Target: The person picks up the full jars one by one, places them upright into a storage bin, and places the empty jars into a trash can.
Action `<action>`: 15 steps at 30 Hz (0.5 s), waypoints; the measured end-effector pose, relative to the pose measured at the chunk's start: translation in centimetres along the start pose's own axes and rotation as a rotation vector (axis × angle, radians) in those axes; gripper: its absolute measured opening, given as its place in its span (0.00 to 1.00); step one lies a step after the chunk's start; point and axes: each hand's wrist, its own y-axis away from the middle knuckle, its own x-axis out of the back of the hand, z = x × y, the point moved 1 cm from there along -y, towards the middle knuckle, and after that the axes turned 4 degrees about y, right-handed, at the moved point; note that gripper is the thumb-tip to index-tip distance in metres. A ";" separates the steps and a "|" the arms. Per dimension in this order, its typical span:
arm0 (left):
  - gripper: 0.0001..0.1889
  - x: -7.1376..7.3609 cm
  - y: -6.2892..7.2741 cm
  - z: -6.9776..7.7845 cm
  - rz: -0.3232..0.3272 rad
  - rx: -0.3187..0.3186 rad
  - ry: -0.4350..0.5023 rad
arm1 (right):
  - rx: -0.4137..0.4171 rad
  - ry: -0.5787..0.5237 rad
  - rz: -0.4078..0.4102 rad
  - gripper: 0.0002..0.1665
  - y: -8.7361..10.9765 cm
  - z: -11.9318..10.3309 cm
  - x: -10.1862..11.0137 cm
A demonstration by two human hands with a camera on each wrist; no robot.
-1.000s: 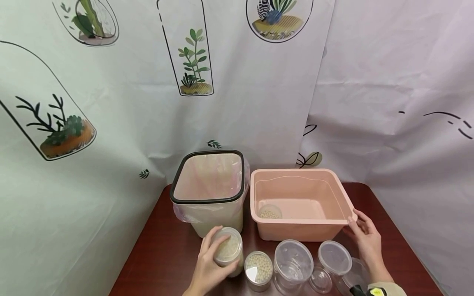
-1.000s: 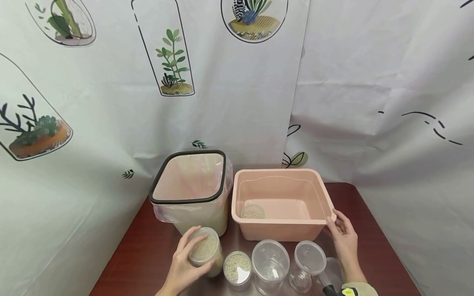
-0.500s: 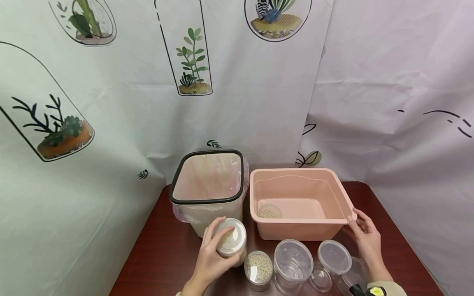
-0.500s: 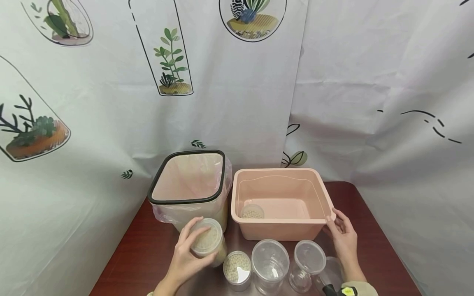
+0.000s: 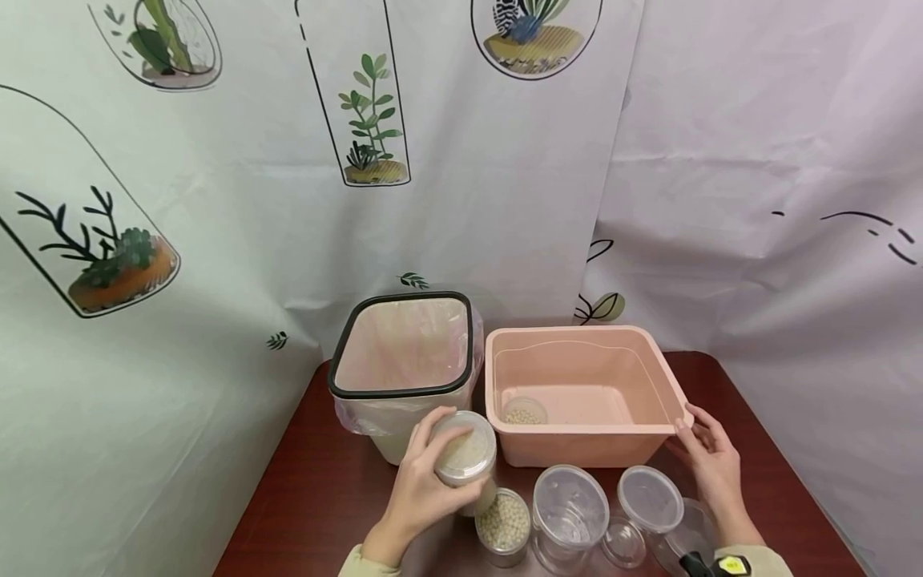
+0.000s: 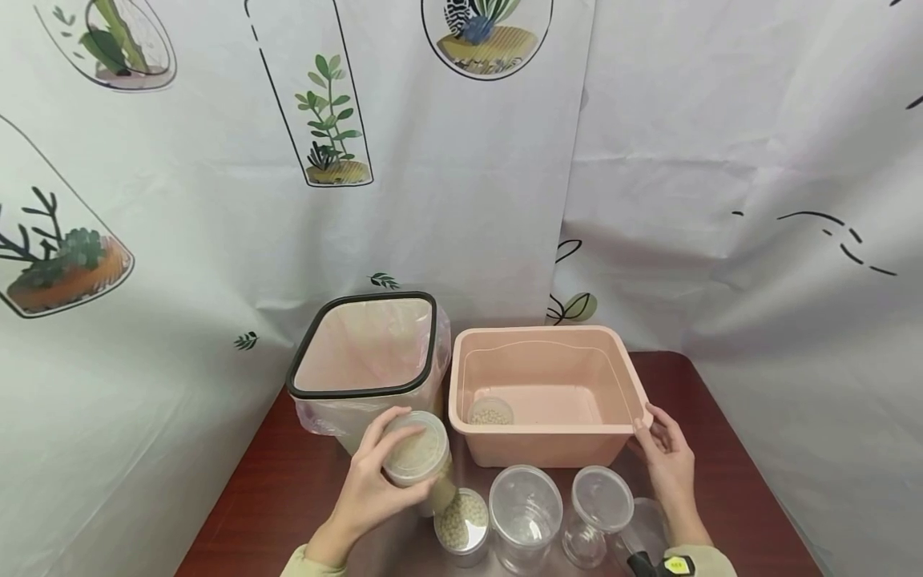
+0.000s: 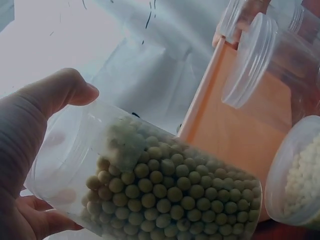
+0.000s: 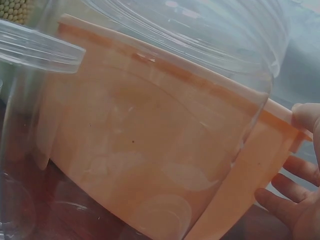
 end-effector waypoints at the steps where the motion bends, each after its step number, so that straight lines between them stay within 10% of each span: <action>1: 0.34 -0.1 -0.2 0.1 -0.006 -0.004 0.008 | -0.002 0.017 -0.001 0.29 0.4 -0.8 -0.3; 15: 0.33 -1.0 -3.4 1.7 -0.027 -0.121 0.065 | -0.113 0.065 0.052 0.29 3.7 -8.3 -3.6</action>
